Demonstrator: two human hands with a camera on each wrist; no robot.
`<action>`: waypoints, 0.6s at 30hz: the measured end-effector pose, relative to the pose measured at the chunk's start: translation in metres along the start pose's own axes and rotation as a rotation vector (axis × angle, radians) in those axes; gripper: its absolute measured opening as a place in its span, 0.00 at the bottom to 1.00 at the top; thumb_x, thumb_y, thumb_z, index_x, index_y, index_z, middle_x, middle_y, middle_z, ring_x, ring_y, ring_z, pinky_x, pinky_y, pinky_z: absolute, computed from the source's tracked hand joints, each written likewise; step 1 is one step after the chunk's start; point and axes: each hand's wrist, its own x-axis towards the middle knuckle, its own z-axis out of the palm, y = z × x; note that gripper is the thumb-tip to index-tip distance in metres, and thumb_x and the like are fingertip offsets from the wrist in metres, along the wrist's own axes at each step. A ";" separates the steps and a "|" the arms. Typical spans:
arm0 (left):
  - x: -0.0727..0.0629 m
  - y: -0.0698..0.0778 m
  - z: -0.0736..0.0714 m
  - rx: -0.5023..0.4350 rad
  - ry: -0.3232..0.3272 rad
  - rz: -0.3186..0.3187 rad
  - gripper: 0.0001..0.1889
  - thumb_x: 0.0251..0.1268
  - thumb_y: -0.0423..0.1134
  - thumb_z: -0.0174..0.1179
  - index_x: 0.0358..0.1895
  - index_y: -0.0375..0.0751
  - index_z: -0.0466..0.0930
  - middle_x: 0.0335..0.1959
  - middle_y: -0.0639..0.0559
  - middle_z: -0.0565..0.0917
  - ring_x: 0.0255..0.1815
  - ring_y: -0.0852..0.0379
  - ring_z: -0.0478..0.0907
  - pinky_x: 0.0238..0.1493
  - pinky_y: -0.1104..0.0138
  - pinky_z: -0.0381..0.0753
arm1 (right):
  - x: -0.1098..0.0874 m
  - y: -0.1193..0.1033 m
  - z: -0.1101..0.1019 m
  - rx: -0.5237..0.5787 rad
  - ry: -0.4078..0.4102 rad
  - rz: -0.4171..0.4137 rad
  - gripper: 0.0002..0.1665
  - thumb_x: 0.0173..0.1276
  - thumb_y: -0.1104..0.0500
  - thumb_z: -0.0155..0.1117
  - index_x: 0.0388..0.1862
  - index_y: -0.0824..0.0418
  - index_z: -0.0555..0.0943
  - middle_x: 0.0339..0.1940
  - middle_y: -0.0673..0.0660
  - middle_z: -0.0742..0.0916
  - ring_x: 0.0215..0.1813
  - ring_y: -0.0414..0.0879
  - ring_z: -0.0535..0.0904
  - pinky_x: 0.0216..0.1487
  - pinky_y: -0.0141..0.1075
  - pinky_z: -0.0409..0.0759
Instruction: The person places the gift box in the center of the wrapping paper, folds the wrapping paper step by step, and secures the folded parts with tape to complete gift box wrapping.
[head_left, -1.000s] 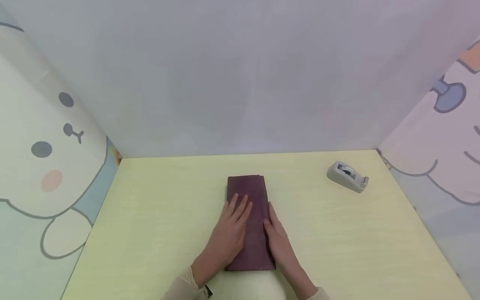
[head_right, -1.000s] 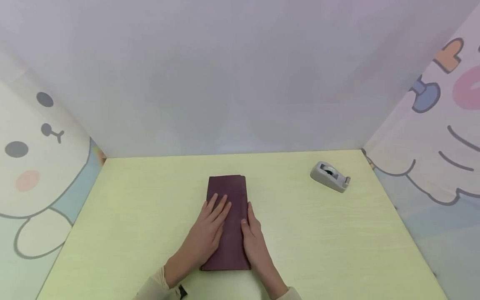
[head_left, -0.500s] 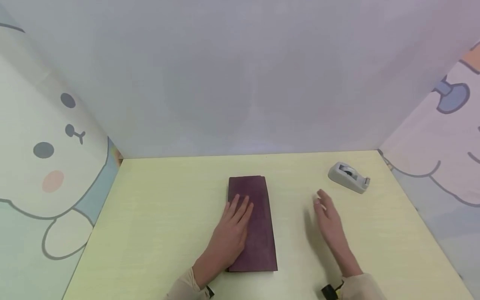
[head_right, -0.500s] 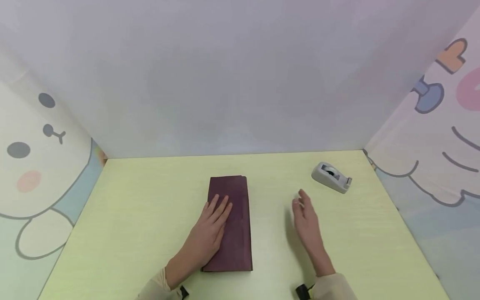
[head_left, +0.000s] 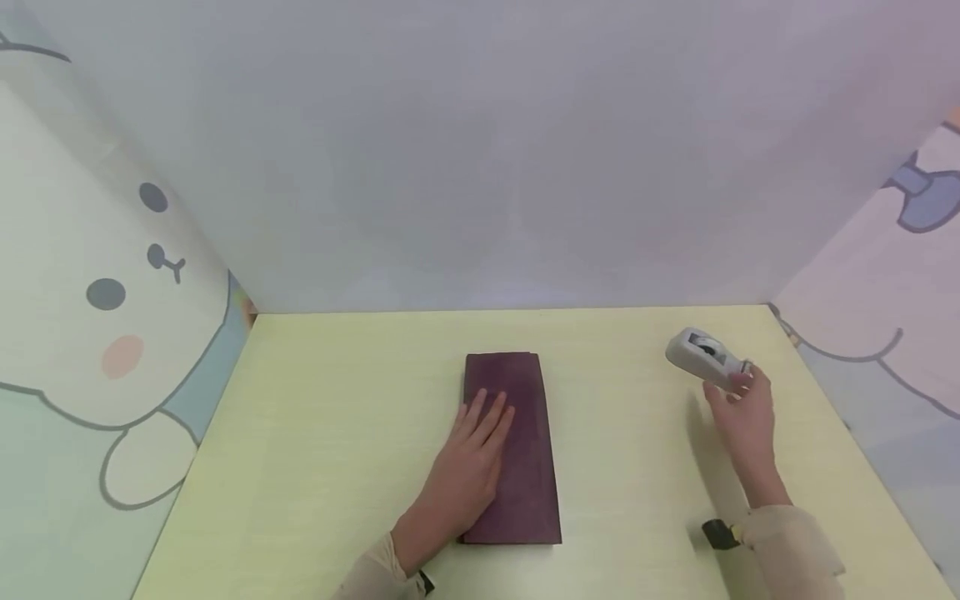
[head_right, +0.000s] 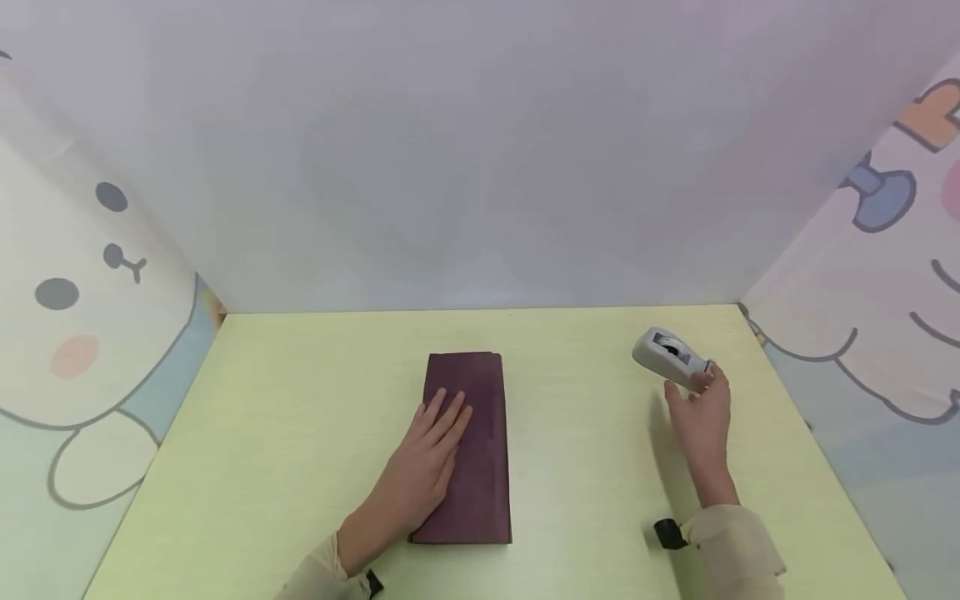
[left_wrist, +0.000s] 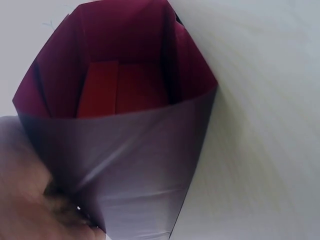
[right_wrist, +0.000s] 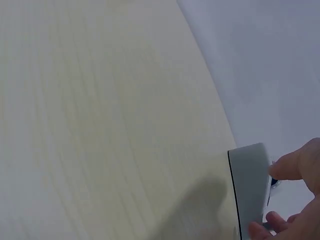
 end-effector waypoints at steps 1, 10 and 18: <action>0.000 0.000 0.000 -0.005 0.003 -0.001 0.28 0.79 0.36 0.53 0.79 0.38 0.66 0.83 0.43 0.62 0.86 0.40 0.54 0.81 0.46 0.62 | 0.003 0.001 -0.002 -0.016 0.012 0.012 0.49 0.77 0.53 0.57 0.84 0.72 0.45 0.77 0.77 0.64 0.73 0.69 0.70 0.60 0.31 0.82; 0.001 0.001 0.000 -0.057 -0.009 -0.005 0.27 0.81 0.37 0.51 0.79 0.38 0.65 0.84 0.43 0.61 0.87 0.41 0.52 0.83 0.47 0.59 | 0.034 0.023 -0.024 -0.107 -0.029 0.056 0.58 0.74 0.55 0.63 0.84 0.72 0.36 0.81 0.77 0.51 0.63 0.63 0.72 0.46 0.21 0.73; 0.000 0.000 -0.002 -0.073 -0.044 -0.022 0.28 0.84 0.45 0.47 0.81 0.39 0.62 0.85 0.44 0.58 0.88 0.42 0.49 0.84 0.47 0.56 | 0.049 0.035 -0.033 -0.187 -0.139 -0.100 0.55 0.77 0.55 0.62 0.85 0.71 0.39 0.81 0.80 0.60 0.64 0.71 0.74 0.33 0.15 0.67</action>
